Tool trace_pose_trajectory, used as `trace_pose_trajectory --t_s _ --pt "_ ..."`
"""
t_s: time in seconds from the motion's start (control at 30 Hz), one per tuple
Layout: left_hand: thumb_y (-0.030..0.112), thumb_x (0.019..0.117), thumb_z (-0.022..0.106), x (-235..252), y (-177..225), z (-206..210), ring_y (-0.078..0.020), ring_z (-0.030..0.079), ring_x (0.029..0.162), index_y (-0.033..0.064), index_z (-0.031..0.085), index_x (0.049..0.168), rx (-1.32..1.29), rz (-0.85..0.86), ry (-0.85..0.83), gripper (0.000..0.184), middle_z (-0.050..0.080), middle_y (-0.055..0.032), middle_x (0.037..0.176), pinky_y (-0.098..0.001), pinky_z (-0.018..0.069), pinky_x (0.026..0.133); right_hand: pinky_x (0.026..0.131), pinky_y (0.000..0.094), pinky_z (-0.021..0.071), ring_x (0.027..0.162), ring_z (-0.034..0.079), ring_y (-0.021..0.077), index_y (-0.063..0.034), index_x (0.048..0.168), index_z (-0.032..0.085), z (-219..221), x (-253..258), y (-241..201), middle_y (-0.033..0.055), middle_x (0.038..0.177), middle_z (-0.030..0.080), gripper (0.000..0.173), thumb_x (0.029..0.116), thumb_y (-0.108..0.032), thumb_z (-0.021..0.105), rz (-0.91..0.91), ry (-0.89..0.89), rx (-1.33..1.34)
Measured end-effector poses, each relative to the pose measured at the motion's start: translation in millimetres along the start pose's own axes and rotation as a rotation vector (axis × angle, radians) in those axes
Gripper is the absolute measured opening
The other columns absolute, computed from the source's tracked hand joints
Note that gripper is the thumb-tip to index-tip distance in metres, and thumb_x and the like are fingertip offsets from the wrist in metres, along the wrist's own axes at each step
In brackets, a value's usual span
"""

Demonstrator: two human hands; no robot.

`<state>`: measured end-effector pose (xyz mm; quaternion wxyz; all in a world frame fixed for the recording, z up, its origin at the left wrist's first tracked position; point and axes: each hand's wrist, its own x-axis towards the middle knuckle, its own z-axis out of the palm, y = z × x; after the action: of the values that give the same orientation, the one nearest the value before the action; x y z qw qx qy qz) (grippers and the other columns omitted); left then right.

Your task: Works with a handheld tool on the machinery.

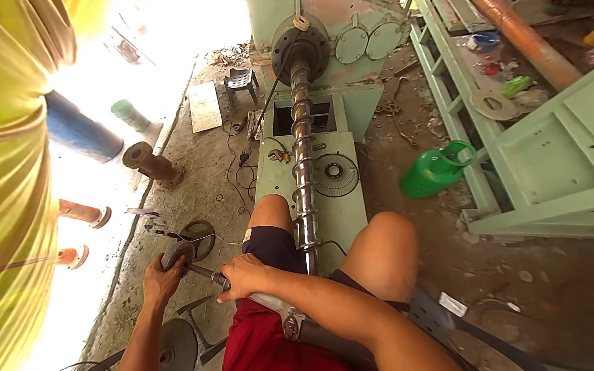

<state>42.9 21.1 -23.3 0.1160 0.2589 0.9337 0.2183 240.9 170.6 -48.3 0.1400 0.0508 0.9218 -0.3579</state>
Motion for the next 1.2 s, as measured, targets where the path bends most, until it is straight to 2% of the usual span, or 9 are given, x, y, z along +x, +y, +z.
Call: trace_pose_trajectory --t_s 0.47,1.03,1.2 --pt "0.029 0.0939 0.074 -4 2 -1 -0.0363 0.066 0.106 0.0013 0.068 0.116 -0.027 0.002 0.0 0.036 0.069 -0.0225 0.108 -0.0619 0.0484 0.095 0.083 0.0586 0.0523 0.1 0.068 0.0354 -0.0043 0.112 0.066 -2 -2 -1 0.0166 0.101 0.07 0.063 0.0895 -0.063 0.067 -0.007 -0.002 0.003" --pt "0.028 0.0939 0.075 -11 2 -1 -0.0354 0.067 0.102 0.0005 0.067 0.115 -0.056 0.04 0.034 0.035 0.07 -0.0228 0.105 -0.0606 0.0495 0.093 0.083 0.0587 0.0522 0.1 0.068 0.0355 -0.0042 0.113 0.066 -3 -4 -2 0.0166 0.101 0.07 0.064 0.0889 -0.063 0.068 -0.008 -0.004 0.019" --pt "0.028 0.0943 0.074 -10 -5 3 -0.0354 0.067 0.105 -0.0012 0.066 0.117 -0.08 0.065 0.046 0.038 0.069 -0.0236 0.108 -0.0601 0.0489 0.096 0.084 0.0584 0.0522 0.1 0.068 0.0349 -0.0044 0.114 0.066 -2 -3 -1 0.0165 0.102 0.07 0.064 0.0887 -0.063 0.068 -0.009 -0.003 0.013"
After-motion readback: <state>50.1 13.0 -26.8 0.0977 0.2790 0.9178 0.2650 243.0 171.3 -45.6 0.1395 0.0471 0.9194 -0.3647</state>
